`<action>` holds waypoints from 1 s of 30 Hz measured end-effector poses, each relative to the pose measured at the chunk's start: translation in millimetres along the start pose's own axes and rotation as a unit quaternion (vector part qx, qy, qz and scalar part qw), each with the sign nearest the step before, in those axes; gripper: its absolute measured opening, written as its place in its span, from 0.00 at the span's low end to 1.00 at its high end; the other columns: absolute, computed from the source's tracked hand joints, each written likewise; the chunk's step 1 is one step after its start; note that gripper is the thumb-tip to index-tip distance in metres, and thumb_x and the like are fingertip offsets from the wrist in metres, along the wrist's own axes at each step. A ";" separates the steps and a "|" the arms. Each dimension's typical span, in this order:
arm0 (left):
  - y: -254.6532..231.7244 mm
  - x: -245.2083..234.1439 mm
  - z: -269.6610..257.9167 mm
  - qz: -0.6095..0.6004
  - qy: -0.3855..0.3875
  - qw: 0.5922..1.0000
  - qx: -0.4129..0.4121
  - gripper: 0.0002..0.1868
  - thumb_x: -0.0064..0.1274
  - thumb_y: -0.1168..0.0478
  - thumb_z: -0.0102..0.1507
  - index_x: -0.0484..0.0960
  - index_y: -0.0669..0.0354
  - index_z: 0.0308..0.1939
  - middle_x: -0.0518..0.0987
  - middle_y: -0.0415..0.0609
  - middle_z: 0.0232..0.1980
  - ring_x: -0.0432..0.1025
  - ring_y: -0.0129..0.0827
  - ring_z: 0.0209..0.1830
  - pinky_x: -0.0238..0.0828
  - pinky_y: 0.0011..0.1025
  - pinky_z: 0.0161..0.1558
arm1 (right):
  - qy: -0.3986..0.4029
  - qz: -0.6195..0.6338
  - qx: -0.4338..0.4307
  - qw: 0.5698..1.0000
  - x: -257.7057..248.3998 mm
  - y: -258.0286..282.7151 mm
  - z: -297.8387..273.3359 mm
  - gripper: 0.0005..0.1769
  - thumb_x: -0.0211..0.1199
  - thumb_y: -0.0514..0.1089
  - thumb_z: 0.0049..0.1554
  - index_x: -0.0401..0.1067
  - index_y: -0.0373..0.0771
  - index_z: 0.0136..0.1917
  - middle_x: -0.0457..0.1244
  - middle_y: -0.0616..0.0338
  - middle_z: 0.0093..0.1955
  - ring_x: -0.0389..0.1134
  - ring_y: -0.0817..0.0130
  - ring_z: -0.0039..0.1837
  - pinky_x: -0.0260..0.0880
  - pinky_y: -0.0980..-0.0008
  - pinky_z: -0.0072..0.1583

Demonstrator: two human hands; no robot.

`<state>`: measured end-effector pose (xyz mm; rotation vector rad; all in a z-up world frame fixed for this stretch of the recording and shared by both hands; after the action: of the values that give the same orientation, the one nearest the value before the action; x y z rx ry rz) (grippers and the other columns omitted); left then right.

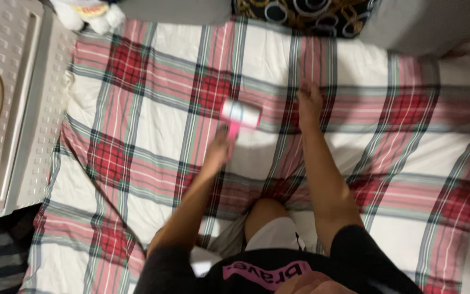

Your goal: The person removes various items from a bed, including a pillow, clothes, and stuffed toys, and places them on a nearby shelf. They then use a lint roller to clean the bedsheet.

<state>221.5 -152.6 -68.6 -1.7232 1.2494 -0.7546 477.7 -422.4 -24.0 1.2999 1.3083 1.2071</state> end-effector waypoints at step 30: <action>-172.3 4.2 238.6 0.068 -0.112 0.991 -0.042 0.30 0.44 0.41 0.67 0.82 0.66 0.51 0.82 0.75 0.47 0.77 0.68 0.44 0.73 0.58 0.46 | 0.094 -0.071 -0.006 0.993 74.5 37.1 -14.0 0.19 0.59 0.33 0.60 0.72 0.37 0.65 0.64 0.63 0.53 0.66 0.73 0.52 0.69 0.73 0.51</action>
<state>498.8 -64.7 -22.9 -1.7176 1.2422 -0.4219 465.2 -349.8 17.1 1.0843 1.4989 1.2584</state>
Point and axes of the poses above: each hand's wrist, its own z-axis towards the middle knuckle, its own x-axis out of the palm, y = z × x, the point moved 2 cm from there along z, towards the middle knuckle
